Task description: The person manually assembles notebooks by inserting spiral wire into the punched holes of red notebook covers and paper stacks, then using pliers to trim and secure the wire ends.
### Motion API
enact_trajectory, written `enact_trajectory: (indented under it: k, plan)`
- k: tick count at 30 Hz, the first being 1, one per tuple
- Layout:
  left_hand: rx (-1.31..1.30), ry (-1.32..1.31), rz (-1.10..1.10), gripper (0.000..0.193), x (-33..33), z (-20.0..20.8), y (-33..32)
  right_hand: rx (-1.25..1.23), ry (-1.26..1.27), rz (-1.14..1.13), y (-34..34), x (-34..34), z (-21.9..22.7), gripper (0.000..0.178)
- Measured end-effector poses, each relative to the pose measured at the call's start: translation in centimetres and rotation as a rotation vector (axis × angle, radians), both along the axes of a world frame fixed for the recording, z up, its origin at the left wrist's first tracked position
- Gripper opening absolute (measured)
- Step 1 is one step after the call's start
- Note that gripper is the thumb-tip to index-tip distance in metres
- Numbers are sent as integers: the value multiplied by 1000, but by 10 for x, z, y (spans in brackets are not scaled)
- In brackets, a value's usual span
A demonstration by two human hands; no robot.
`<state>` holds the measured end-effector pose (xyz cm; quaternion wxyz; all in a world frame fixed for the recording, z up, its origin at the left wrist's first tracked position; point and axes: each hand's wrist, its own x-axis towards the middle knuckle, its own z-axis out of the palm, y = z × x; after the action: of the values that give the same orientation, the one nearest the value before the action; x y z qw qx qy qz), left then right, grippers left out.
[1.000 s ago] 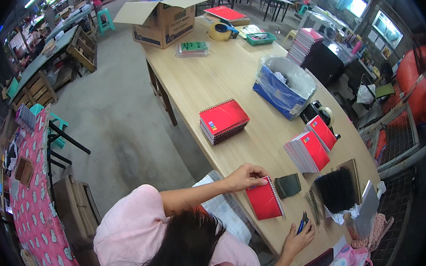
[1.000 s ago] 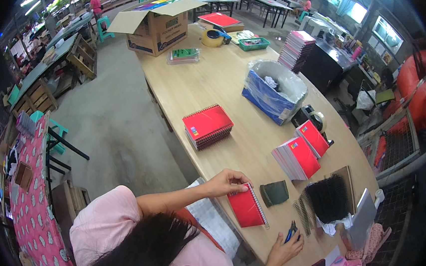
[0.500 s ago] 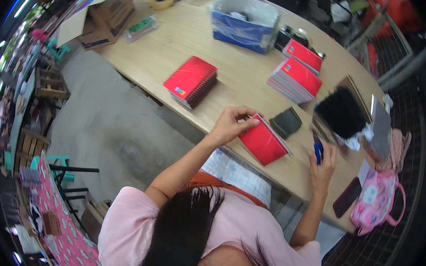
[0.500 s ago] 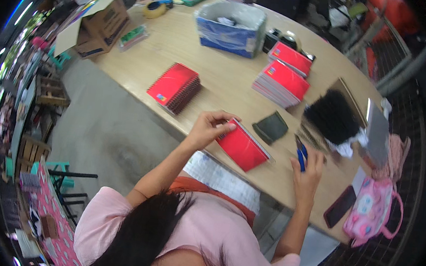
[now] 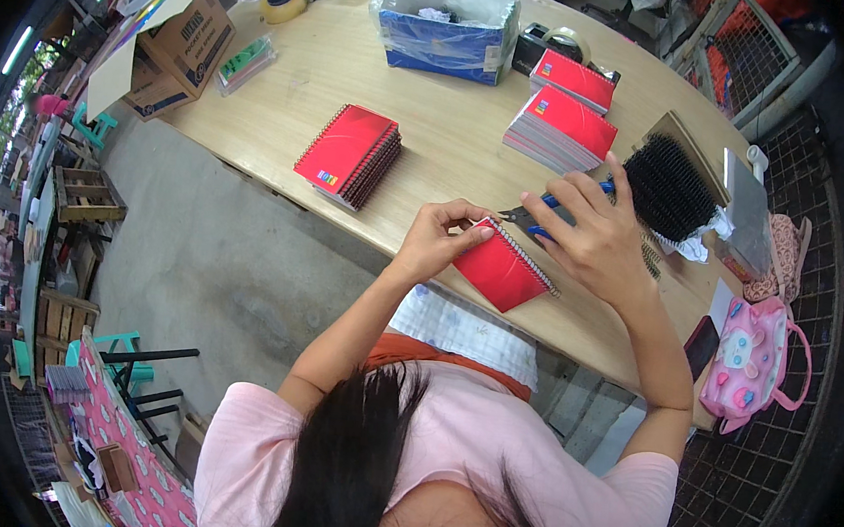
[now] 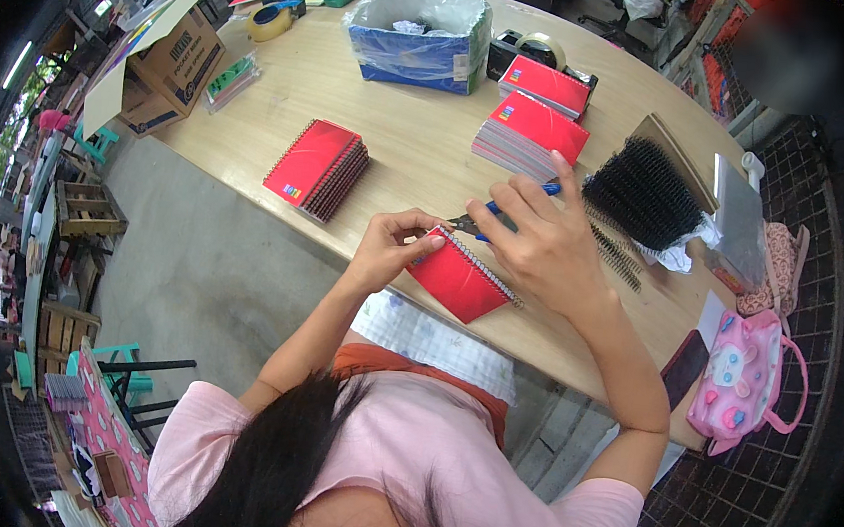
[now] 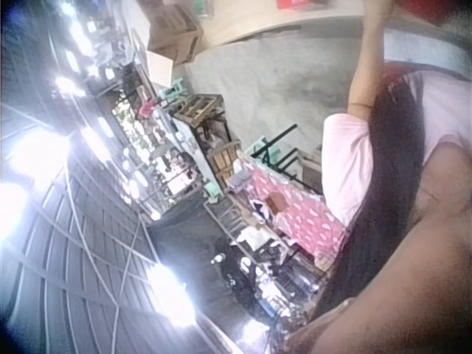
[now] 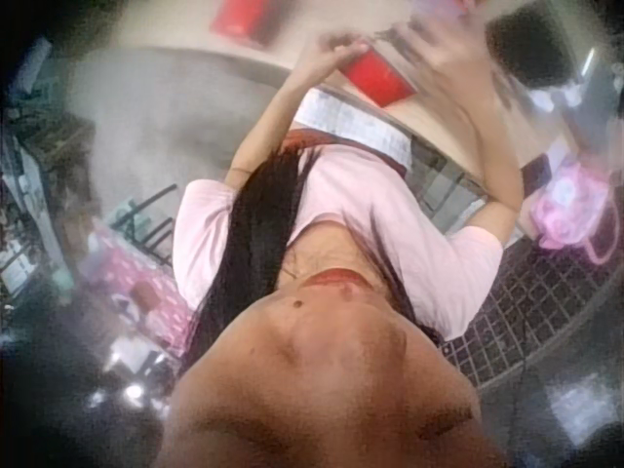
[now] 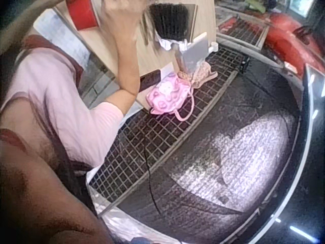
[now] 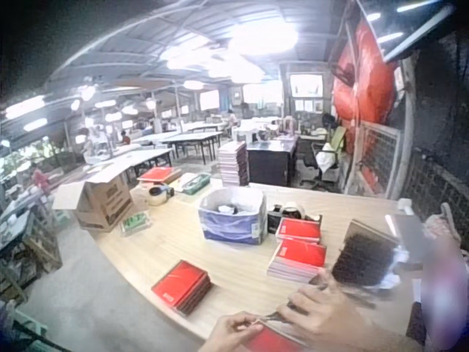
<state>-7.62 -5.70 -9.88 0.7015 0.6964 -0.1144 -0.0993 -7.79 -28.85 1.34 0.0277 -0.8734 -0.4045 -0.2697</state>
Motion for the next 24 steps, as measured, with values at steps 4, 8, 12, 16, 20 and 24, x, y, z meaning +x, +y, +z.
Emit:
enact_trajectory:
  k: [4, 8, 12, 16, 20, 24]
  plan:
    - [-5, 40, -6, 24, 2, -4, 1, -61, -99, 92, 5, 11, -7, 27]
    - [-12, 13, 18, 24, 1, -6, 3, -142, -98, 126, 6, 13, -5, 27]
    - [96, -161, 140, 23, -5, -1, -2, 1, 295, 12, 3, 0, -8, 32]
    - [64, -133, 169, 20, -8, -10, -11, 292, 795, -154, -3, -6, -26, 41]
    - [-310, 51, 242, 20, -3, -14, 3, 663, 438, -206, -28, -1, -40, 31]
    - [-409, -139, 444, 24, -6, -11, 0, 1647, 872, -157, -38, -16, -112, 38]
